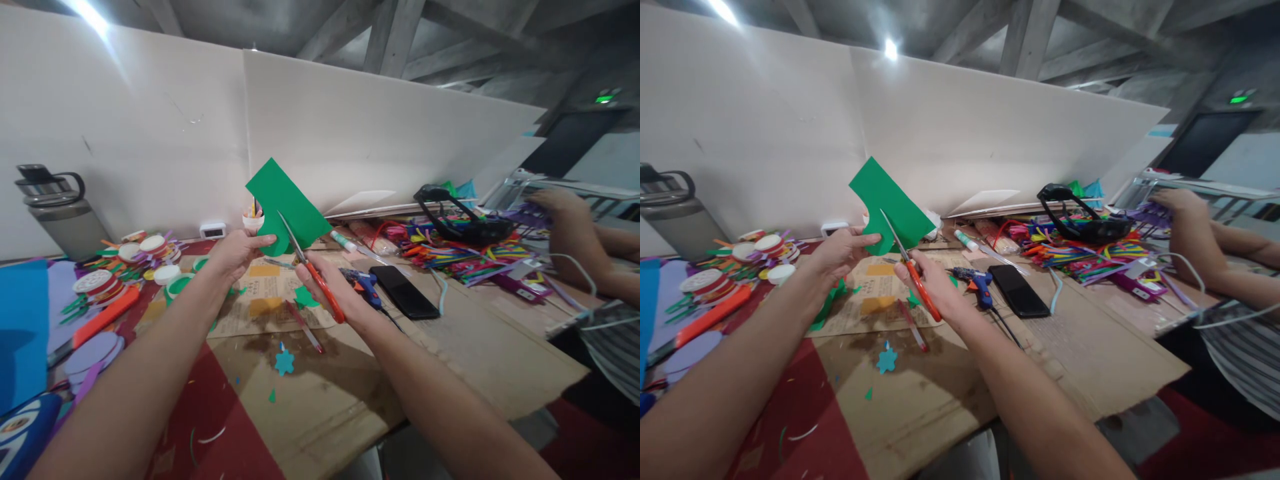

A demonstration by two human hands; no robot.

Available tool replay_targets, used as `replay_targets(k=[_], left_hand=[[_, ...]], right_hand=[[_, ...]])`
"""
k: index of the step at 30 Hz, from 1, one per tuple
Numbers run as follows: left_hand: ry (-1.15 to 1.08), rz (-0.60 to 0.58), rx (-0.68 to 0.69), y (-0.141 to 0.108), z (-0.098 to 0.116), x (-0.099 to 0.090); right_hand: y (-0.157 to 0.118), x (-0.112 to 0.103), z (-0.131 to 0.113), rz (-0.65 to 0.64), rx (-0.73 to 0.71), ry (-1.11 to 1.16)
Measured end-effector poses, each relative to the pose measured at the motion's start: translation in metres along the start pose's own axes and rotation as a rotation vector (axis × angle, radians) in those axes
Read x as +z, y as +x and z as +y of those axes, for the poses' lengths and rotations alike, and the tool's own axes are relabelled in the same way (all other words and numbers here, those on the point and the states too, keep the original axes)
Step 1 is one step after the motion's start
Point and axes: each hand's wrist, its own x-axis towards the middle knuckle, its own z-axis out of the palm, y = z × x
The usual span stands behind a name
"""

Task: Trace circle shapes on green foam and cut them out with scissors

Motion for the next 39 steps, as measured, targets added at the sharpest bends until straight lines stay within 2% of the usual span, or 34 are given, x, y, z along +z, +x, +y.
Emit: replay_targets(k=[16,28,39], left_hand=[[0.0,-0.042,-0.012,0.0,-0.002,-0.001],[-0.031,-0.065,-0.007,0.006,-0.009,-0.005],[-0.023,-0.074,-0.001,0.005,-0.009,-0.002]], right_hand=[[-0.001,0.001,-0.002,0.027,0.039,-0.023],[0.0,0.006,0.005,0.035,-0.003,0.034],[0.0,0.006,0.004,0.069,0.002,-0.009]])
